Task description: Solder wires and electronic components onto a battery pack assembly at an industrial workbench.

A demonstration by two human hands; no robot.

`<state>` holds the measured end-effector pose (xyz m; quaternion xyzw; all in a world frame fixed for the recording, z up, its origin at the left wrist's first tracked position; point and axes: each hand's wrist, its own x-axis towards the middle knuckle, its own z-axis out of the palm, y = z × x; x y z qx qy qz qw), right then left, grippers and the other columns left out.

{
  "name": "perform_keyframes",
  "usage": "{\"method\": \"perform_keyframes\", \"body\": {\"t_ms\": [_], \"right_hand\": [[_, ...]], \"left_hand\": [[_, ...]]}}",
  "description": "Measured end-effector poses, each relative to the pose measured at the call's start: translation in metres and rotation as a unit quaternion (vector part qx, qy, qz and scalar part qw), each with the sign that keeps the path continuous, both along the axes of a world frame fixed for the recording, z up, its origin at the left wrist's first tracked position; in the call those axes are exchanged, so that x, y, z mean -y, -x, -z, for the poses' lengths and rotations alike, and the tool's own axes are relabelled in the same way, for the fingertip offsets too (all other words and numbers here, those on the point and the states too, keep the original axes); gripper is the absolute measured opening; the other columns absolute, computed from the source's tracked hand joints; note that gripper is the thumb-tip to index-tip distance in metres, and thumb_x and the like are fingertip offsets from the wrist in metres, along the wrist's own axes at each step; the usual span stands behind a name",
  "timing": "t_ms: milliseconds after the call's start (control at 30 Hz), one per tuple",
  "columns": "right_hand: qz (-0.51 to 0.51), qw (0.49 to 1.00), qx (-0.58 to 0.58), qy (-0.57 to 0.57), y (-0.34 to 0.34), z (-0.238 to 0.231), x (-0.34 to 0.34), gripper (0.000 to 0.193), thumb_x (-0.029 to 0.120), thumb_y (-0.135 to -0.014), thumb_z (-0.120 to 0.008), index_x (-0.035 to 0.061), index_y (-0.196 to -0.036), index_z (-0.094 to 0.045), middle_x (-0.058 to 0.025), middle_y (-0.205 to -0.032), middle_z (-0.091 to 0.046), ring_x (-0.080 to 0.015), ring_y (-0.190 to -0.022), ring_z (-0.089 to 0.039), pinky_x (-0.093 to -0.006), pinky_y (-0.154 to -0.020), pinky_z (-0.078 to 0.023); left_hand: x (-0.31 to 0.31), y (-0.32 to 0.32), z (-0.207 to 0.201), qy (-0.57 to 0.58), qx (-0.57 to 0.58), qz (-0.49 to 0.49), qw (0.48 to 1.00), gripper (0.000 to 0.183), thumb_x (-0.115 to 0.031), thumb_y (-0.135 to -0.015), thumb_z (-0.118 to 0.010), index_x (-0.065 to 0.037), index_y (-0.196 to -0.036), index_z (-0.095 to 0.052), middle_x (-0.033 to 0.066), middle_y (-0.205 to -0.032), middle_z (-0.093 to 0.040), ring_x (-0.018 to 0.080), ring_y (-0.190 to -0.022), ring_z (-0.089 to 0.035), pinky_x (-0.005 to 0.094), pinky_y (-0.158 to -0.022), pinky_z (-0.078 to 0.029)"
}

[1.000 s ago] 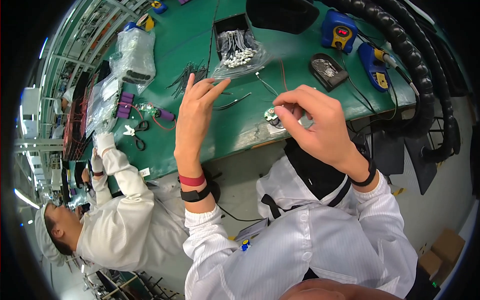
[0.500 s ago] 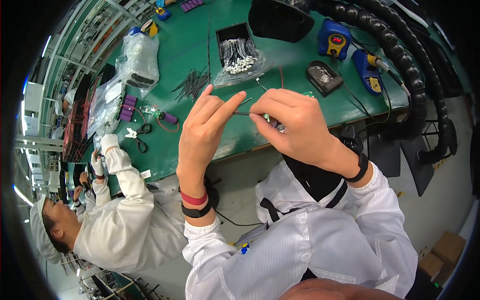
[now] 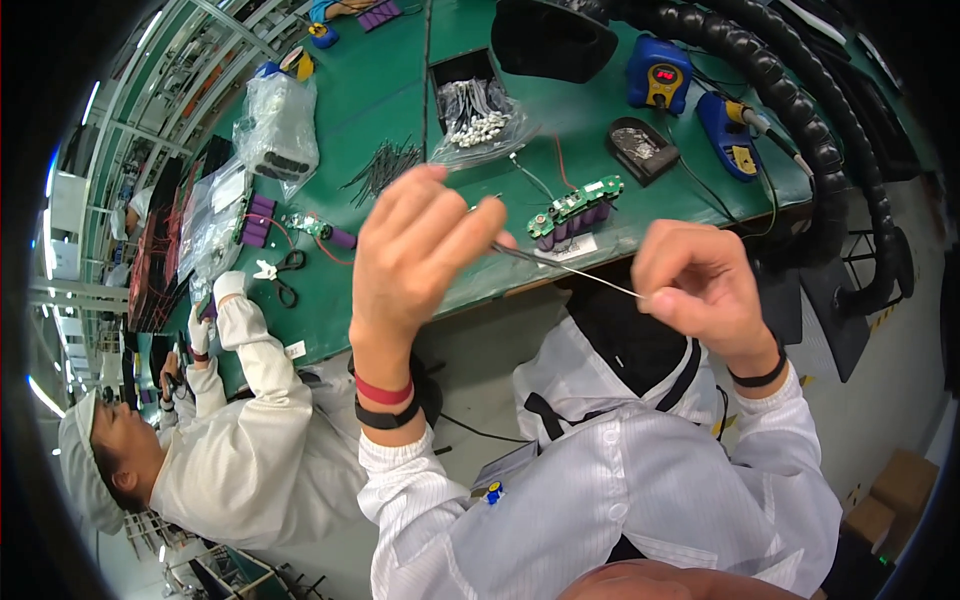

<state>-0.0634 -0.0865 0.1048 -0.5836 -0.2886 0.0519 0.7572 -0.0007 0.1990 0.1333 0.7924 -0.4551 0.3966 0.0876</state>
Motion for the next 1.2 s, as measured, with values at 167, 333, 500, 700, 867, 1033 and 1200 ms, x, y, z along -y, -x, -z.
{"method": "perform_keyframes", "body": {"t_ms": [167,333,500,700,867,1033,1200], "right_hand": [[-0.055,0.996,-0.072,-0.021,0.017,0.018,0.022,0.016,0.011,-0.084,-0.075,0.0013,-0.077,-0.065,-0.0074,-0.081,-0.065,-0.0116,-0.071,-0.056,-0.0249,-0.061,-0.042],[-0.076,0.994,-0.054,-0.060,0.035,0.023,0.029,0.016,0.009,-0.079,-0.077,0.0029,-0.070,-0.066,-0.0070,-0.072,-0.065,-0.0136,-0.058,-0.057,-0.0279,-0.049,-0.039],[-0.086,0.994,-0.014,-0.062,0.052,0.033,0.050,0.012,0.008,-0.075,-0.077,0.0032,-0.070,-0.067,-0.0056,-0.070,-0.065,-0.0131,-0.049,-0.052,-0.0278,-0.045,-0.036],[-0.002,1.000,0.028,-0.006,0.050,0.047,0.046,0.008,0.003,-0.075,-0.076,0.0039,-0.074,-0.068,-0.0053,-0.072,-0.066,-0.0159,-0.065,-0.061,-0.0281,-0.054,-0.044],[0.030,0.987,0.134,0.084,0.026,0.040,-0.001,0.008,-0.003,-0.080,-0.073,0.0004,-0.085,-0.068,-0.0073,-0.082,-0.064,-0.0169,-0.067,-0.060,-0.0286,-0.057,-0.047],[0.100,0.982,0.112,0.119,0.008,0.039,-0.020,0.005,0.000,-0.086,-0.073,0.0003,-0.090,-0.070,-0.0061,-0.083,-0.065,-0.0156,-0.067,-0.060,-0.0276,-0.058,-0.048],[0.165,0.981,-0.102,0.004,-0.002,0.061,0.005,0.018,0.006,-0.098,-0.066,-0.0007,-0.114,-0.069,-0.0033,-0.088,-0.068,-0.0075,-0.074,-0.060,-0.0221,-0.066,-0.048]], "left_hand": [[-0.003,0.063,0.006,-0.056,-0.048,-0.023,0.997,0.026,-0.030,-0.082,-0.078,-0.010,-0.097,-0.070,0.0007,-0.072,-0.044,0.0195,-0.072,-0.055,0.0357,-0.081,-0.056],[-0.023,0.098,0.026,-0.033,-0.073,-0.068,0.994,0.023,-0.033,-0.087,-0.075,-0.011,-0.095,-0.073,-0.0015,-0.069,-0.043,0.0160,-0.065,-0.049,0.0355,-0.082,-0.058],[-0.049,0.107,0.043,-0.017,-0.066,-0.109,0.992,0.039,-0.047,-0.095,-0.063,-0.010,-0.095,-0.075,0.0004,-0.069,-0.046,0.0187,-0.069,-0.052,0.0386,-0.082,-0.058],[-0.077,0.088,0.062,0.070,-0.222,-0.164,0.959,0.067,-0.063,-0.098,-0.049,-0.003,-0.111,-0.074,0.0105,-0.081,-0.058,0.0327,-0.082,-0.060,0.0520,-0.093,-0.051],[0.002,0.072,0.054,0.099,-0.367,0.048,0.924,0.054,-0.042,-0.087,-0.075,-0.003,-0.123,-0.070,0.0155,-0.110,-0.068,0.0349,-0.102,-0.065,0.0513,-0.100,-0.050],[0.048,0.081,0.063,0.215,-0.414,0.039,0.884,0.032,0.003,-0.078,-0.079,-0.002,-0.109,-0.075,0.0115,-0.097,-0.072,0.0264,-0.080,-0.065,0.0356,-0.073,-0.052],[0.050,0.065,0.064,0.247,-0.366,-0.024,0.897,0.022,0.007,-0.080,-0.077,-0.001,-0.101,-0.077,0.0087,-0.083,-0.071,0.0233,-0.073,-0.059,0.0325,-0.067,-0.047]]}}
